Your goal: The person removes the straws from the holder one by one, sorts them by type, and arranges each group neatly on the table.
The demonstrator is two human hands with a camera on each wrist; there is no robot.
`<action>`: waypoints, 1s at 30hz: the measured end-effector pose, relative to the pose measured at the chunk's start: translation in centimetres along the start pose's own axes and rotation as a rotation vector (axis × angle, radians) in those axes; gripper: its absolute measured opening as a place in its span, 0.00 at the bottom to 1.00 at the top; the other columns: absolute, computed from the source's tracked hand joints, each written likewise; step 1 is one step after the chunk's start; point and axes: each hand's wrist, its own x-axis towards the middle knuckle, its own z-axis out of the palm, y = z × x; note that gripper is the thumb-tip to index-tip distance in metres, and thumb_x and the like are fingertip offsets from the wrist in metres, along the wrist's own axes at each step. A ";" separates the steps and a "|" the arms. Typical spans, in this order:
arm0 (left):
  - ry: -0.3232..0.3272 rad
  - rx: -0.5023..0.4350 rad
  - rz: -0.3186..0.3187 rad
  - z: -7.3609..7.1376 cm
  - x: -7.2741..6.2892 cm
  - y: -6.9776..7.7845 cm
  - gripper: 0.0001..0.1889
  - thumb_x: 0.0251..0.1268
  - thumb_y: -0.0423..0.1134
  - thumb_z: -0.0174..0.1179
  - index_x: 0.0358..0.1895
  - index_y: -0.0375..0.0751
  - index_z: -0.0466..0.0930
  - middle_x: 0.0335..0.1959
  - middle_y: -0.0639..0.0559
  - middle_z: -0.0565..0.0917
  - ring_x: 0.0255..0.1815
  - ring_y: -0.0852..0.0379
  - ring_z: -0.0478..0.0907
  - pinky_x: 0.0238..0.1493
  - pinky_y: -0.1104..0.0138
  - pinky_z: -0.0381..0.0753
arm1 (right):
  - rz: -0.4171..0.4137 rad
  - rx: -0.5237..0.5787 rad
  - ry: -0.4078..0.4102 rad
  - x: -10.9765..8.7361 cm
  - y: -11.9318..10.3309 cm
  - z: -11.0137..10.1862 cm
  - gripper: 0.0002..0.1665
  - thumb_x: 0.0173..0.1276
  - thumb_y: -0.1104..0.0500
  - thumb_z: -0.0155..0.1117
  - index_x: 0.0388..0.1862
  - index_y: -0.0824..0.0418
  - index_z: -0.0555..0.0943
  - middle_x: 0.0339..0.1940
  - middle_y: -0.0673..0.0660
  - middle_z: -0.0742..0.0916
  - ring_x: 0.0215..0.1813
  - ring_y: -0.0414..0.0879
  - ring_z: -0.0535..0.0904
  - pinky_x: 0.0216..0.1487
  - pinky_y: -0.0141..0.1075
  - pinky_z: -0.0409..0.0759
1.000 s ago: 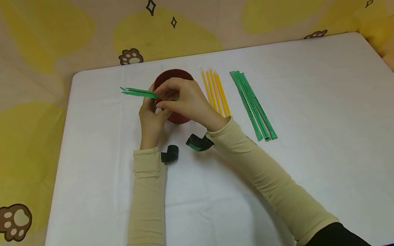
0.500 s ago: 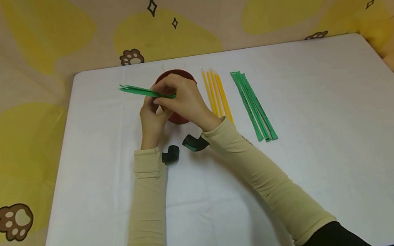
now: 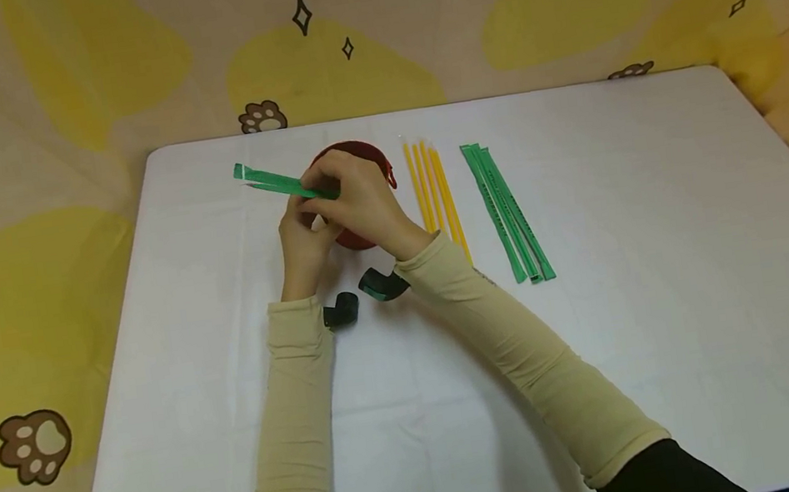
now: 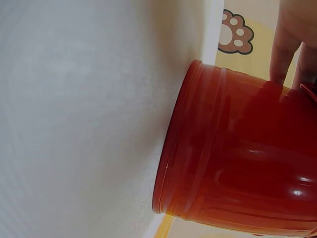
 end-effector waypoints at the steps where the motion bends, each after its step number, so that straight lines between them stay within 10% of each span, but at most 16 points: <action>1: 0.000 0.000 -0.010 0.0 0.0 0.0 0.29 0.54 0.26 0.62 0.62 0.30 0.67 0.58 0.37 0.75 0.61 0.46 0.71 0.65 0.62 0.66 | -0.003 -0.014 0.000 0.0 0.0 0.1 0.12 0.56 0.60 0.73 0.37 0.65 0.84 0.38 0.55 0.84 0.42 0.43 0.79 0.44 0.24 0.74; 16: -0.021 -0.018 0.034 0.0 -0.1 0.1 0.29 0.57 0.25 0.62 0.64 0.34 0.67 0.58 0.39 0.74 0.60 0.47 0.72 0.63 0.62 0.68 | -0.055 0.058 0.069 -0.4 0.2 -0.3 0.11 0.54 0.62 0.73 0.36 0.67 0.85 0.33 0.56 0.86 0.34 0.42 0.81 0.38 0.29 0.79; 23: -0.028 -0.019 0.065 0.2 -1.0 2.8 0.26 0.56 0.23 0.61 0.60 0.24 0.65 0.58 0.33 0.72 0.62 0.44 0.69 0.67 0.61 0.64 | -0.058 0.158 0.112 -0.7 0.2 -0.6 0.09 0.53 0.64 0.74 0.32 0.68 0.85 0.30 0.56 0.86 0.31 0.42 0.82 0.35 0.26 0.79; 30: -0.025 -0.026 0.082 0.1 -0.1 0.5 0.31 0.55 0.25 0.66 0.63 0.31 0.66 0.61 0.39 0.72 0.65 0.51 0.67 0.68 0.63 0.62 | -0.018 0.295 0.150 -1.2 0.6 -0.9 0.08 0.53 0.66 0.74 0.31 0.69 0.85 0.31 0.58 0.86 0.32 0.43 0.83 0.38 0.30 0.82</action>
